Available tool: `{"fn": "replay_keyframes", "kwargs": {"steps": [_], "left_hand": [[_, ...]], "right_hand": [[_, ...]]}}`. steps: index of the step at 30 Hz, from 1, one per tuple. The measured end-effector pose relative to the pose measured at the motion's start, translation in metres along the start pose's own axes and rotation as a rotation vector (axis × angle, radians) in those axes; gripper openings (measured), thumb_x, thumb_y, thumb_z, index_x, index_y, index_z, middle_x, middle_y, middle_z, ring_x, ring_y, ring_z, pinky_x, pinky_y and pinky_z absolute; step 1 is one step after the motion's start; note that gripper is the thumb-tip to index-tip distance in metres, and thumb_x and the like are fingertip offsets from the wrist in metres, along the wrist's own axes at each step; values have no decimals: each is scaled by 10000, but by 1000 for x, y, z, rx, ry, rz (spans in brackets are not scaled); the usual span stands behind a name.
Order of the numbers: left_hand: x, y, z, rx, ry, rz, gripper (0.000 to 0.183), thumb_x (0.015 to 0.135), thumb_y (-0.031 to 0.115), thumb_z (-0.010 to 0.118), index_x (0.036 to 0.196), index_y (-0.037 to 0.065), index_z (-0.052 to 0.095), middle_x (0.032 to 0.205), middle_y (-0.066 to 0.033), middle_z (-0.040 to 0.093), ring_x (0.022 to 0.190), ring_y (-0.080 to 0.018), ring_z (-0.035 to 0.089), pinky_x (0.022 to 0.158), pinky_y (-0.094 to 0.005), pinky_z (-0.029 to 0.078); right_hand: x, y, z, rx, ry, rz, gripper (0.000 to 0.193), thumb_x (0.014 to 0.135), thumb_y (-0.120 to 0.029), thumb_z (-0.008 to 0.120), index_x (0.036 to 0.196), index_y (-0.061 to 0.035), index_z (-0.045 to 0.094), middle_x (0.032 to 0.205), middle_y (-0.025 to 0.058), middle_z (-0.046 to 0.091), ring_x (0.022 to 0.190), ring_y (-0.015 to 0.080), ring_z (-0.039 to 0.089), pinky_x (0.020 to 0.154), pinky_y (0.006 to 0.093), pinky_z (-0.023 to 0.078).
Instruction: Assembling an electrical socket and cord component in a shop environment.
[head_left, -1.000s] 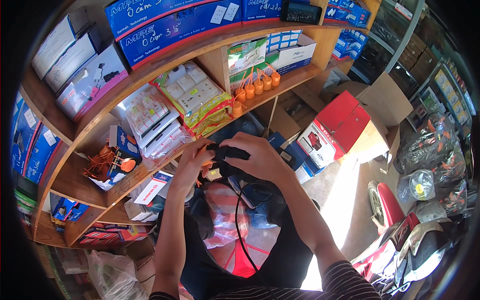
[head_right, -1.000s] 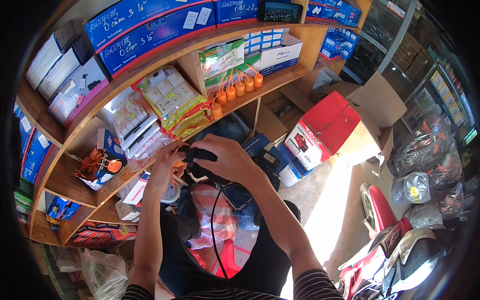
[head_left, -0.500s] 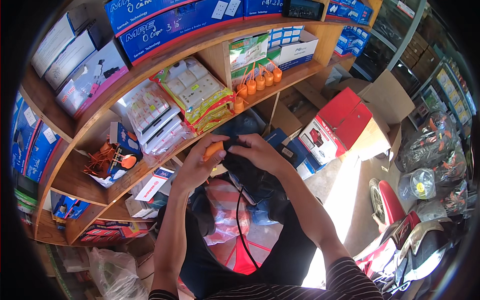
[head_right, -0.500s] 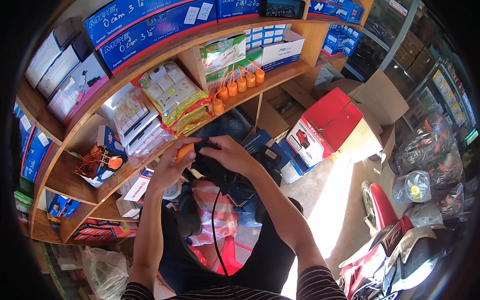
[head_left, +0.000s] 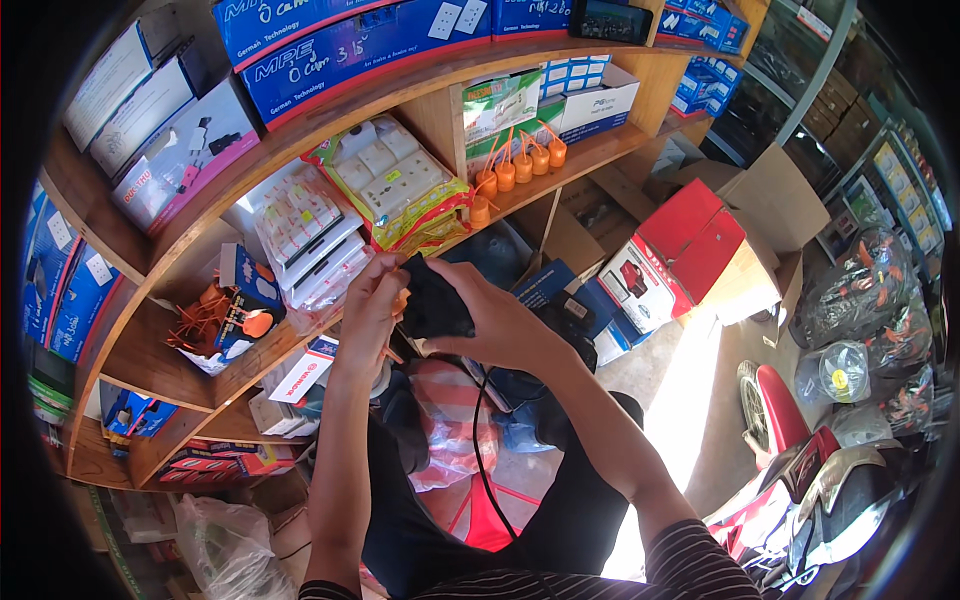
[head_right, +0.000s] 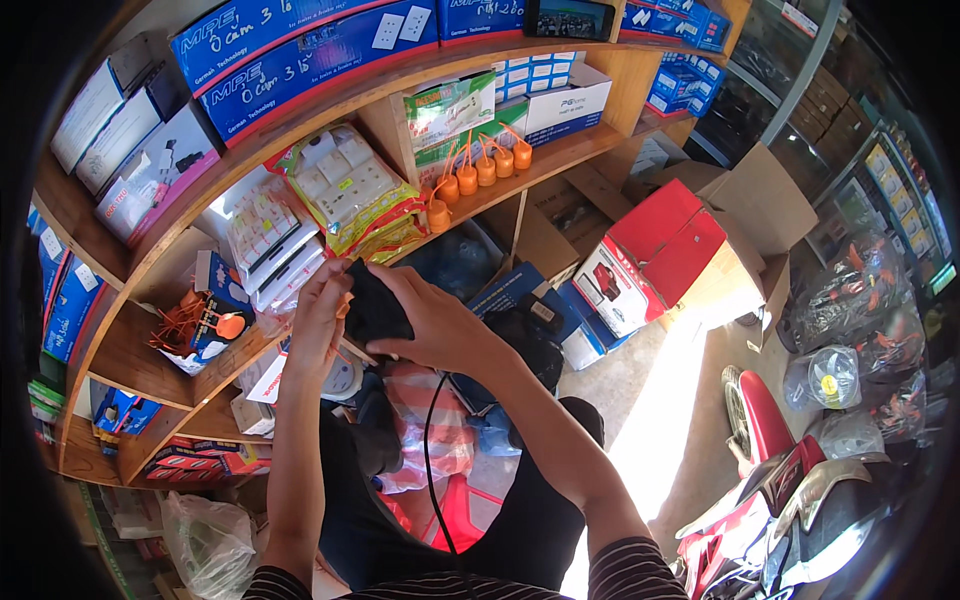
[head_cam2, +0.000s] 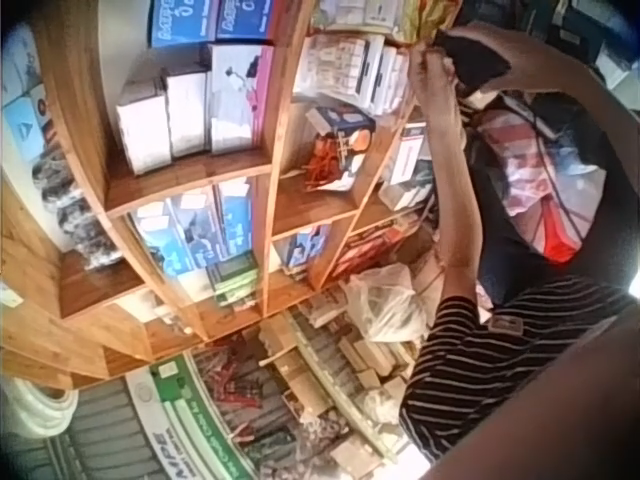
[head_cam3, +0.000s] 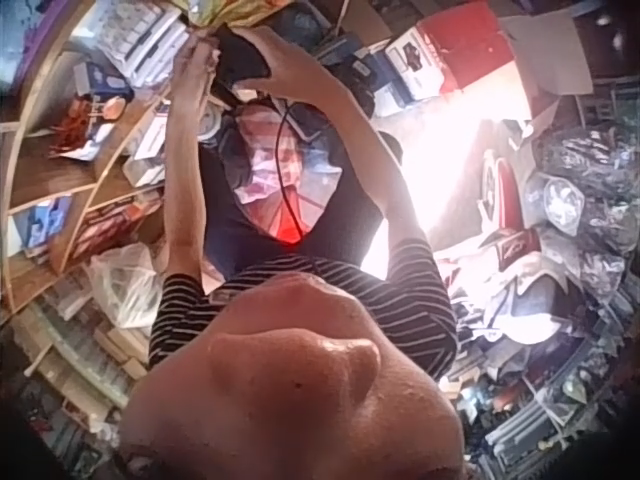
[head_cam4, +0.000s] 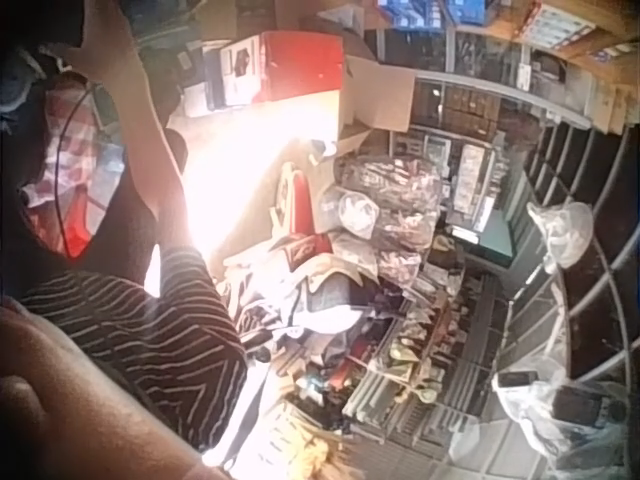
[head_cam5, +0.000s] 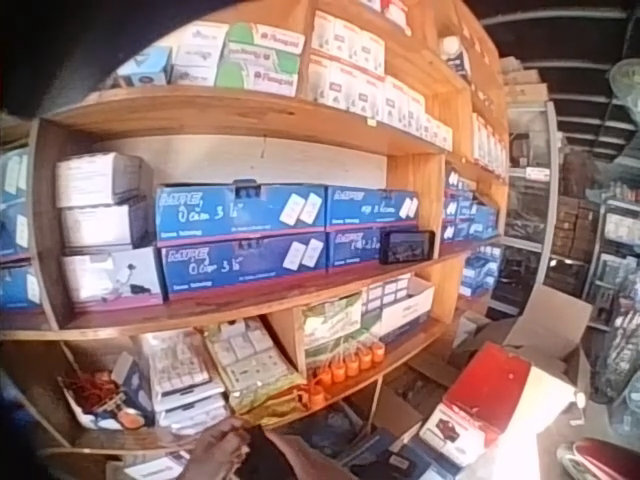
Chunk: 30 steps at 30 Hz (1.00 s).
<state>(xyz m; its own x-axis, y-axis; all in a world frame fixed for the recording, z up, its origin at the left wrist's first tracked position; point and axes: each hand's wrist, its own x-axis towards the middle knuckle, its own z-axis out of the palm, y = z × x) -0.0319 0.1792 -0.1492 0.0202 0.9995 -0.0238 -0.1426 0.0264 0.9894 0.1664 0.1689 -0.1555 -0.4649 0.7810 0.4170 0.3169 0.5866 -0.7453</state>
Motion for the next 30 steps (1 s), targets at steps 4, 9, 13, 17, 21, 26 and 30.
{"fn": "replay_keyframes", "kwargs": {"steps": [4, 9, 13, 17, 21, 26, 30], "left_hand": [[-4, -1, 5, -23, -68, -94, 164, 986, 170, 539, 1085, 49, 588, 837, 19, 523, 642, -55, 491, 561, -225, 418], [-9, -7, 12, 80, -184, 37, 205, 1012, 174, 511, 1148, 22, 528, 867, -19, 529, 661, -81, 505, 580, -243, 425], [-10, -11, 15, 131, -313, 138, 329, 1042, 295, 530, 1200, 15, 460, 879, -40, 531, 681, -90, 501, 630, -241, 428], [-16, -17, 25, 249, -306, 214, 360, 1028, 292, 566, 1216, 12, 438, 894, -50, 541, 709, -76, 481, 648, -225, 420], [-16, -11, 32, 545, -249, 502, 430, 924, 236, 723, 1181, -4, 476, 945, -107, 578, 811, -170, 566, 731, -283, 477], [-14, -1, 22, 648, -212, 456, 388, 851, 187, 794, 1114, 46, 545, 923, -101, 589, 831, -201, 572, 754, -298, 488], [-11, 0, 19, 189, -178, 119, 283, 954, 204, 692, 1134, 52, 535, 780, -8, 564, 575, -72, 503, 490, -227, 394]], "right_hand": [[4, 5, -8, -205, -5, 38, 586, 791, -124, 751, 1321, -60, 511, 1175, 186, 630, 1090, 368, 623, 916, 401, 509], [-1, 11, -15, -194, 43, 34, 387, 811, -98, 723, 1169, -46, 584, 940, 183, 682, 890, 373, 669, 775, 409, 532], [-4, 18, -17, -92, 66, 112, 222, 891, -135, 676, 1077, -24, 634, 834, 176, 685, 762, 334, 679, 701, 375, 519], [-5, 23, -19, 37, 98, 214, 227, 940, -200, 642, 1046, -1, 667, 787, 117, 692, 708, 259, 673, 682, 352, 507], [-10, 18, -12, 496, 131, 438, 352, 956, -303, 624, 1041, 36, 664, 763, 12, 647, 723, 88, 600, 674, 291, 488], [-11, 6, 4, 569, 193, 608, 394, 1003, -338, 580, 1215, -6, 586, 1003, 77, 630, 877, 112, 606, 782, 265, 492], [-2, -1, -10, 356, 148, 238, 711, 960, -436, 633, 1463, -56, 305, 1395, 153, 426, 1250, 233, 485, 1036, 365, 431]]}}
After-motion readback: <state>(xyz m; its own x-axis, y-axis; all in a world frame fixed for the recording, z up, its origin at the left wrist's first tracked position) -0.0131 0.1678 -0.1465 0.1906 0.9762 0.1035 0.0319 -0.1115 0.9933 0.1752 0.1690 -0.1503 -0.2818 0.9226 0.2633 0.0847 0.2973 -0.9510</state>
